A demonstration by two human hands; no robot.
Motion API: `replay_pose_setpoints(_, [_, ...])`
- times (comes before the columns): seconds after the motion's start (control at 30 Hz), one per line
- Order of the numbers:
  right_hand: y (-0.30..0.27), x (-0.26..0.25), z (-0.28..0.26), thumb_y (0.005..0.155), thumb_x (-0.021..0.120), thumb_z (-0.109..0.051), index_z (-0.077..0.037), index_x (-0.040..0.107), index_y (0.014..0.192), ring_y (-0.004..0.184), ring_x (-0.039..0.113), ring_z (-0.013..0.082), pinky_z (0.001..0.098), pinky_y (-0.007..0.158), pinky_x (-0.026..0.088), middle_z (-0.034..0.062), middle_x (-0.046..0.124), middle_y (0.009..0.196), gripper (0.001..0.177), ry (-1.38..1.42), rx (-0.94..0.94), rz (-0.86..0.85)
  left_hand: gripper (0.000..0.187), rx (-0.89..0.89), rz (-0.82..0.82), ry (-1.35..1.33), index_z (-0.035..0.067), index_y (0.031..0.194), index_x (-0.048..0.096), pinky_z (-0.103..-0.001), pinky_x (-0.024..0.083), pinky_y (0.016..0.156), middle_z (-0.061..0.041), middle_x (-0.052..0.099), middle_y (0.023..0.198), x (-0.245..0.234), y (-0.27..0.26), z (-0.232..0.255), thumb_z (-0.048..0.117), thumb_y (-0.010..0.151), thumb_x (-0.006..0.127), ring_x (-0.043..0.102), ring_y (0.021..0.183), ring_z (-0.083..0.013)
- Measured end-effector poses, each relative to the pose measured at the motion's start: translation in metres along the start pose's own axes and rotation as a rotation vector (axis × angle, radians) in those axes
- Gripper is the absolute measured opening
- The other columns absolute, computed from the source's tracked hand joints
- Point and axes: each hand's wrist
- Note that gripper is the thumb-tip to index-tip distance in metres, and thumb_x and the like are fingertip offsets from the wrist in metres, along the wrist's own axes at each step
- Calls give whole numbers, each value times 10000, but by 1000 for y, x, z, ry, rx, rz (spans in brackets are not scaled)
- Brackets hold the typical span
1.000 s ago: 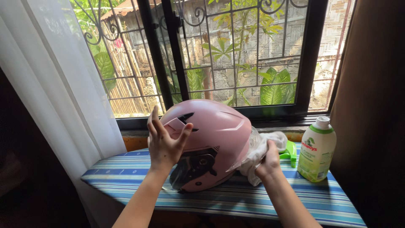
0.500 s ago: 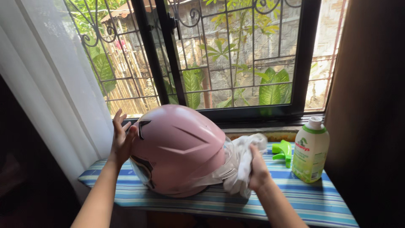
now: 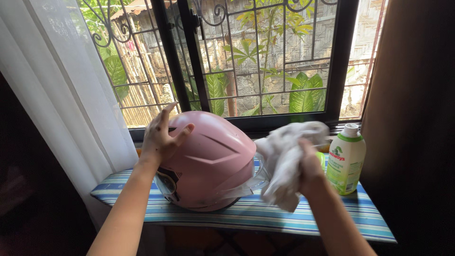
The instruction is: The person wipes the exterior of a pink motorcycle helmet with a white cloth on a striped ironing board. They rotate the helmet to clean different sides, then lift and remove the clear visor before continuing to wipe the helmet shell.
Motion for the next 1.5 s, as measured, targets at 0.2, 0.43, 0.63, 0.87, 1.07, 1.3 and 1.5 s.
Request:
replay_pose_setpoints(0.2, [54, 17, 64, 1028, 444, -470, 29, 708, 1144, 907, 681, 231, 332, 824, 533, 150, 743, 977, 576, -628, -38, -14, 847, -143, -81, -7, 141, 1405, 577, -493, 444, 1063, -158, 592, 1405, -1, 0, 0, 726, 793, 606, 561, 1299, -354])
replay_pose_setpoints(0.43, [79, 54, 33, 1007, 388, -526, -50, 642, 1222, 939, 665, 258, 368, 877, 510, 131, 722, 1019, 581, -622, 153, 23, 851, -181, -41, -18, 127, 1317, 635, -470, 483, 1016, -132, 646, 1278, 0, -1, 1, 745, 732, 637, 607, 1218, -328])
replay_pose_setpoints(0.63, [36, 41, 69, 1035, 364, -461, -54, 692, 1198, 1065, 681, 306, 418, 1059, 435, 161, 752, 1096, 547, -1136, -242, 70, 837, -204, -41, -34, 114, 1297, 631, -451, 501, 992, -119, 657, 1235, -4, -1, 7, 745, 748, 641, 630, 1178, -315])
replay_pose_setpoints(0.87, [-58, 78, 133, 944, 603, -245, -72, 622, 1274, 1401, 392, 433, 644, 1136, 152, 253, 595, 1347, 373, -1425, -979, 144, 817, -189, -21, -42, 106, 1290, 634, -451, 496, 997, -115, 656, 1234, -7, -4, 11, 733, 767, 642, 627, 1177, -314])
replay_pose_setpoints(1.07, [-121, 100, 166, 791, 607, -202, 25, 482, 1417, 1455, 249, 527, 661, 1124, 88, 283, 402, 1527, 677, -1632, -1142, -29, 808, -160, -14, -49, 96, 1288, 634, -435, 487, 1022, -118, 657, 1215, -5, -3, 7, 724, 779, 650, 618, 1190, -310])
replay_pose_setpoints(1.3, [-65, 73, 140, 939, 594, -268, -88, 592, 1382, 1514, 215, 492, 642, 1118, 21, 302, 434, 1555, 478, -1536, -1121, 116, 808, -155, -33, -40, 117, 1295, 635, -450, 472, 1008, -111, 640, 1232, -4, -3, 1, 726, 764, 648, 602, 1198, -318])
replay_pose_setpoints(1.5, [30, 45, 82, 1008, 491, -438, -77, 734, 1108, 1021, 669, 373, 407, 994, 430, 229, 730, 1000, 446, -1266, -505, 184, 814, -274, -54, -34, 129, 1322, 619, -438, 481, 1030, -92, 637, 1284, -3, -2, 12, 720, 763, 639, 593, 1241, -296])
Point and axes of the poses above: each hand's wrist, its own y-axis towards the middle knuckle, its own x-axis out of the palm, z = x × y
